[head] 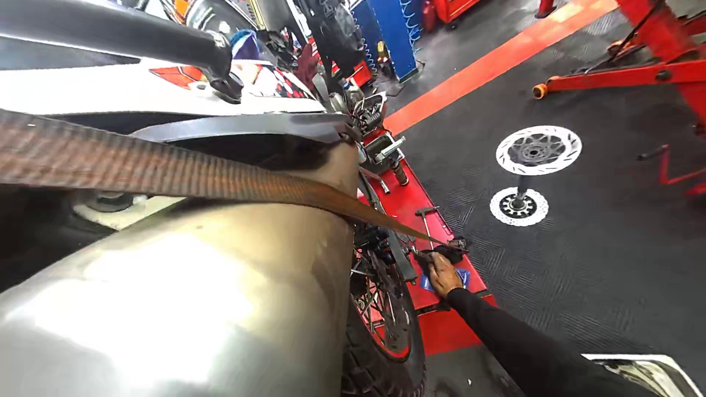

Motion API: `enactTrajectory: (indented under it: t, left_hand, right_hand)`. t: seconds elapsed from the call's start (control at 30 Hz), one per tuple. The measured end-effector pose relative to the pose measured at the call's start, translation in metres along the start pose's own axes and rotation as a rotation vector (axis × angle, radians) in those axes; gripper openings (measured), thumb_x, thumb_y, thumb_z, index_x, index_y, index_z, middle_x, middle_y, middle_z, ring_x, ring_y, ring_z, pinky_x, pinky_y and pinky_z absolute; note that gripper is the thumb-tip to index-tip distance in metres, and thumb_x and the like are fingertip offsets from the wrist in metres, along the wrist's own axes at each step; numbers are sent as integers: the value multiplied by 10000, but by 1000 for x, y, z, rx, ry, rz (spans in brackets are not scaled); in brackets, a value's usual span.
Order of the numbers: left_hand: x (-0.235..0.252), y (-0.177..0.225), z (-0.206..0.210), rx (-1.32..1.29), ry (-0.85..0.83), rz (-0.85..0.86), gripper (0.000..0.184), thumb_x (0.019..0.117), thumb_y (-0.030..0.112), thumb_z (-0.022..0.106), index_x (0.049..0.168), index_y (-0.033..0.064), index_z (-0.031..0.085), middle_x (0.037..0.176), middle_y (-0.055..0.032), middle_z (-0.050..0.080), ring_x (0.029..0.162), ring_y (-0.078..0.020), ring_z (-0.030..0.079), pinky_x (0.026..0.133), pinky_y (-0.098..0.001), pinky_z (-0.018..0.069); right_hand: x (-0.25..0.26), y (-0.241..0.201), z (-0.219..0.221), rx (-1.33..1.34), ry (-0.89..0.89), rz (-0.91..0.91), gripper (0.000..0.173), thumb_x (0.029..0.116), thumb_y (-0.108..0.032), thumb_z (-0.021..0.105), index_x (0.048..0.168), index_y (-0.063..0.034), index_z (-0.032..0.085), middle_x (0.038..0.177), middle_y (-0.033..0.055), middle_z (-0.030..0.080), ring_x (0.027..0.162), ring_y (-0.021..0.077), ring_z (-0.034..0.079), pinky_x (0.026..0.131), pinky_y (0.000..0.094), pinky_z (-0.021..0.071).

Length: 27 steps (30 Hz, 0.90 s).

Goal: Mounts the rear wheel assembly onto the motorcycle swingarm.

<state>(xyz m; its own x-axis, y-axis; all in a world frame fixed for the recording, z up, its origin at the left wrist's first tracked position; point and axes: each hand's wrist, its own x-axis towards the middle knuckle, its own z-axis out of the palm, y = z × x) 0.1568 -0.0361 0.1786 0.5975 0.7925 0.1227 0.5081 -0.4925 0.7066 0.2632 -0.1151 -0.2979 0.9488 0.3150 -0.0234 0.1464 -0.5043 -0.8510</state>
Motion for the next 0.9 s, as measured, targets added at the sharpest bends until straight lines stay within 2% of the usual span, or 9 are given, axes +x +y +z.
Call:
enactTrajectory:
  t: [0.13, 0.3, 0.43, 0.53, 0.6, 0.67, 0.73, 0.83, 0.9]
  left_hand:
    - [-7, 2, 3, 3, 15, -53, 651, 944, 159, 720, 1494, -13, 416, 1361, -175, 599, 1192, -180, 595, 1012, -338, 471]
    - [-8, 9, 7, 32, 5, -62, 688, 957, 94, 694, 1544, -1, 348, 1476, -174, 518, 1304, -163, 539, 1087, -309, 436]
    - [-15, 7, 8, 30, 33, -63, 673, 948, 57, 696, 1531, -5, 366, 1432, -172, 549, 1245, -159, 572, 1052, -299, 458]
    - [2, -62, 3, -11, 52, 163, 723, 897, 158, 746, 1517, 21, 401, 1361, -123, 605, 1189, -75, 606, 1010, -223, 500]
    - [11, -90, 0, 70, 90, 237, 769, 876, 330, 770, 1518, 67, 436, 1371, -95, 622, 1229, -94, 604, 1040, -303, 502]
    - [8, -98, 0, 76, 99, 236, 840, 860, 392, 771, 1531, 50, 397, 1436, -121, 570, 1301, -129, 565, 1087, -320, 492]
    - [-1, -98, 2, 35, 115, 225, 886, 867, 373, 772, 1540, -19, 350, 1497, -203, 495, 1346, -190, 529, 1102, -326, 470]
    - [-11, -105, 6, 115, 177, 245, 856, 878, 404, 726, 1523, -31, 367, 1453, -204, 528, 1308, -189, 555, 1077, -328, 481]
    - [-19, -113, 6, 166, 216, 258, 806, 877, 434, 713, 1489, 0, 419, 1344, -164, 605, 1204, -158, 616, 1005, -339, 523]
  right_hand:
    - [27, -7, -1, -120, -65, -91, 318, 1018, -149, 533, 1297, -69, 662, 1298, 160, 667, 1273, 324, 597, 1146, 528, 409]
    - [59, -26, -17, -256, -183, -195, 703, 917, -68, 669, 1561, -242, 446, 1479, 158, 549, 1342, 373, 530, 1137, 598, 361]
    - [53, -33, -21, -197, -159, -227, 666, 944, -40, 640, 1555, -234, 460, 1450, 193, 565, 1306, 405, 559, 1091, 590, 428]
    - [41, -25, -18, -23, -109, -183, 384, 968, -45, 623, 1348, -86, 662, 1341, 211, 646, 1260, 398, 604, 1089, 574, 453]
    - [49, -15, -10, 95, -113, -23, 244, 998, -144, 626, 1199, -42, 720, 1252, 200, 684, 1214, 373, 630, 1066, 584, 470]
    - [56, -12, -5, 186, -144, 100, 259, 1011, -195, 617, 1197, -52, 728, 1219, 223, 689, 1194, 405, 630, 1054, 632, 453]
    - [57, -7, 3, 195, -129, 45, 260, 1026, -189, 576, 1165, -66, 760, 1138, 241, 720, 1121, 434, 664, 1006, 654, 469]
    - [67, 2, 10, 103, -89, -55, 305, 1040, -227, 513, 1016, -28, 743, 997, 240, 720, 1015, 440, 683, 920, 659, 496]
    - [60, 0, 14, 110, -76, -24, 340, 1041, -228, 487, 1031, 8, 731, 1043, 263, 703, 1068, 457, 663, 948, 657, 488]
